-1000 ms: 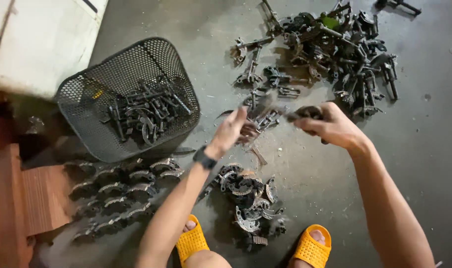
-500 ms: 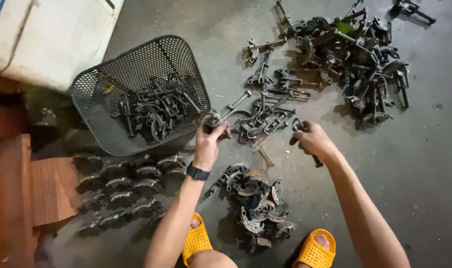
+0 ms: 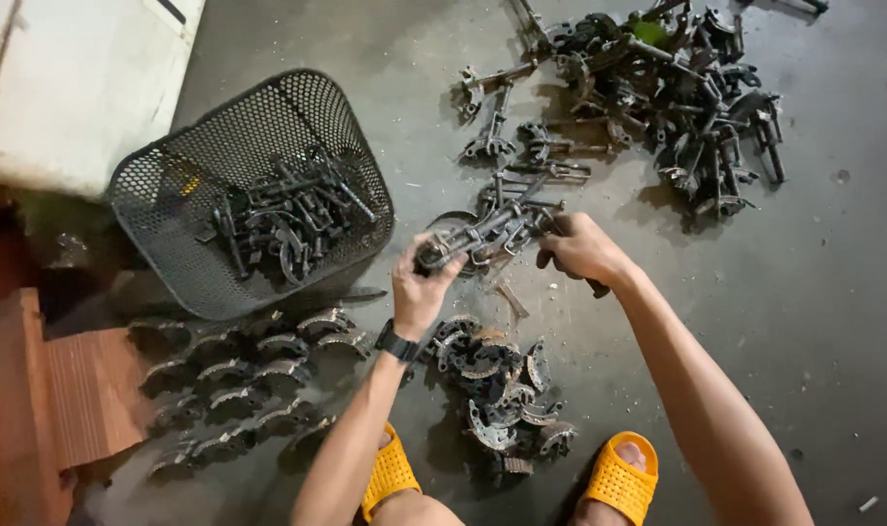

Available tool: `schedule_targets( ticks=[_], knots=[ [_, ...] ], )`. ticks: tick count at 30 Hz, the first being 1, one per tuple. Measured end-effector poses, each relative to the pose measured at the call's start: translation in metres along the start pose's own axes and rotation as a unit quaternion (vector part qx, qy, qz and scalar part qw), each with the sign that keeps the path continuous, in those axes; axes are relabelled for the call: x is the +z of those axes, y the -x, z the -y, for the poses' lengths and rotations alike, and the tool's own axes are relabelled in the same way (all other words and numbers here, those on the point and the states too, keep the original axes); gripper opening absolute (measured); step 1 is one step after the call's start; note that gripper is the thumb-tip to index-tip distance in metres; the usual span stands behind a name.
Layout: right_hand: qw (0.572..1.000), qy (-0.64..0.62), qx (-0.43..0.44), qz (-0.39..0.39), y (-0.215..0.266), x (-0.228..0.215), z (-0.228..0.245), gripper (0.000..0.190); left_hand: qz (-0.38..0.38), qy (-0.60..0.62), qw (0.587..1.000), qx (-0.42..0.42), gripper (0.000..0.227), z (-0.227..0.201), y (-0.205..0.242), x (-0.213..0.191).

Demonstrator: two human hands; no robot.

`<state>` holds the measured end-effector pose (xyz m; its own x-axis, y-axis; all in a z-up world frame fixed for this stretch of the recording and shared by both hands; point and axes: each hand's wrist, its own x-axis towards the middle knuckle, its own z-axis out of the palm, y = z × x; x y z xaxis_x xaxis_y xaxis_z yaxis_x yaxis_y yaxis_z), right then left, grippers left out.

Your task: The person sits on the floor and disassembles metal parts by hand, separating components and placing them into a black mesh basket. The person repeatedly picks up metal assemblies, pulls them apart, and drops the separated pieces into the basket or onto the floor.

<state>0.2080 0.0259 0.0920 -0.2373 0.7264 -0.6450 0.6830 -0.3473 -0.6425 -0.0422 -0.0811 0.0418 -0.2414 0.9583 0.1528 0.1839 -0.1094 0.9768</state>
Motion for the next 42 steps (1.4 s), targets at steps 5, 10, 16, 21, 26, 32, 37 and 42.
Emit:
schedule_targets(
  ticks=[5,10,16,21,26,32,37,42],
  knots=[
    [0.996,0.019,-0.066,0.054,0.001,-0.001,0.020,0.019,0.051,-0.058,0.997,0.003,0.042,-0.006,0.006,0.003],
    [0.994,0.047,-0.037,0.092,-0.005,0.004,0.013,0.019,0.066,-0.136,0.978,0.145,0.047,-0.020,0.005,0.002],
    [0.982,0.121,-0.133,-0.051,-0.007,0.031,-0.011,0.024,0.061,-0.210,0.964,0.149,0.058,0.016,0.011,0.010],
    [0.951,0.033,-0.187,-0.244,0.018,0.072,-0.003,0.016,0.004,0.081,0.958,-0.275,0.064,0.025,-0.016,-0.005],
    [0.884,-0.030,-0.296,-0.360,0.042,0.057,0.021,0.016,0.026,0.132,0.957,-0.258,0.043,-0.009,-0.010,-0.012],
    [0.868,0.140,-0.408,-0.247,0.046,0.031,0.022,0.035,0.047,-0.128,0.991,-0.003,0.047,-0.013,-0.005,-0.003],
    [0.885,0.332,-0.303,-0.117,0.030,0.037,0.010,0.012,0.065,-0.158,0.985,0.021,0.050,-0.019,-0.012,0.014],
    [0.872,0.336,-0.336,-0.114,0.000,0.046,-0.026,0.019,0.089,-0.095,0.991,-0.043,0.048,-0.002,-0.022,0.028]
  ],
)
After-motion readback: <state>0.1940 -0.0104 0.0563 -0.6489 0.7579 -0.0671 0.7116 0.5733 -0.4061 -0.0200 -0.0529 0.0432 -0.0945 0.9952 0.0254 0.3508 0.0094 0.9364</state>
